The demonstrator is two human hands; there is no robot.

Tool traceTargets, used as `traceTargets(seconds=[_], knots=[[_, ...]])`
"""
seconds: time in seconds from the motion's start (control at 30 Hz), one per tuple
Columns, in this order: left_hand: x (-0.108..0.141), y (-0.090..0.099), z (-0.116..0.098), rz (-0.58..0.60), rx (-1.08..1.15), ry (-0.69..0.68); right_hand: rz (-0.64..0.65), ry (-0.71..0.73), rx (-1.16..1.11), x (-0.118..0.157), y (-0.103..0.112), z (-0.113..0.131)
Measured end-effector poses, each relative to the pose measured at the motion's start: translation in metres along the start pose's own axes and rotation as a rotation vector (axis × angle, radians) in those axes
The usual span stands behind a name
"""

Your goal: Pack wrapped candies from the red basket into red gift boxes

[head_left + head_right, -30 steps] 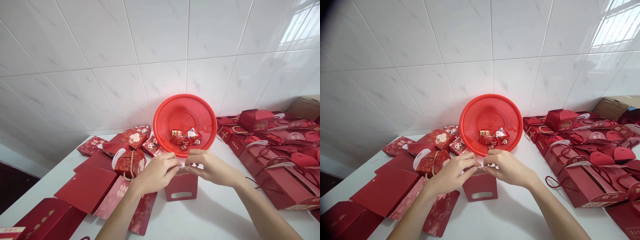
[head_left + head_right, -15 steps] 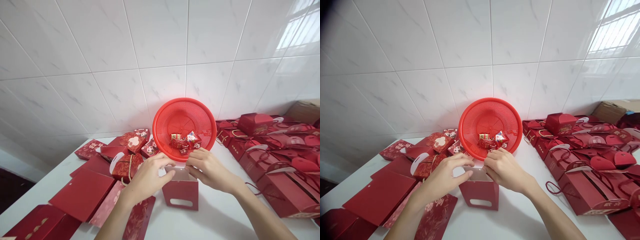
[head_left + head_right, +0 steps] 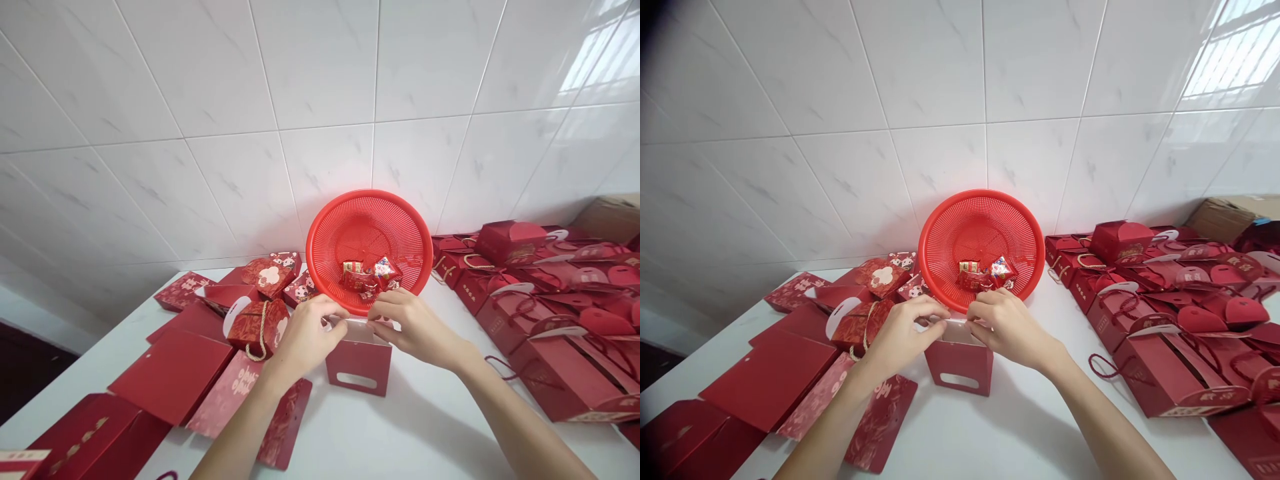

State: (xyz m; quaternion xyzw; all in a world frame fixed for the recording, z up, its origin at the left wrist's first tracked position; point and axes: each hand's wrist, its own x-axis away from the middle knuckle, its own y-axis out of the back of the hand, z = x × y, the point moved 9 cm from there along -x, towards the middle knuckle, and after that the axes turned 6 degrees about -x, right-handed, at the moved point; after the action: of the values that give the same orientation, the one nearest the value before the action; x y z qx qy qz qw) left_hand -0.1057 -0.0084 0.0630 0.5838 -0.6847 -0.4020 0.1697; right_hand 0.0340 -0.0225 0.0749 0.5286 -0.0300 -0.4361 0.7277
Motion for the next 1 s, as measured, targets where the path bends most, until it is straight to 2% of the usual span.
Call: traceTargets(seconds=[0.2, 0.47, 0.83, 1.0], knots=[[0.003, -0.001, 0.0, 0.001, -0.032, 0.006, 0.001, -0.019, -0.09, -0.001, -0.002, 0.0], [0.004, 0.0, -0.005, 0.013, -0.049, -0.006, 0.064, 0.037, 0.019, 0.0, -0.007, 0.008], [0.004, -0.001, -0.004, 0.043, 0.014, -0.004, 0.005, -0.041, -0.108, 0.0, -0.001, 0.003], [0.002, -0.001, -0.003, -0.001, -0.012, -0.016, 0.017, 0.049, -0.142, 0.003, 0.004, 0.018]])
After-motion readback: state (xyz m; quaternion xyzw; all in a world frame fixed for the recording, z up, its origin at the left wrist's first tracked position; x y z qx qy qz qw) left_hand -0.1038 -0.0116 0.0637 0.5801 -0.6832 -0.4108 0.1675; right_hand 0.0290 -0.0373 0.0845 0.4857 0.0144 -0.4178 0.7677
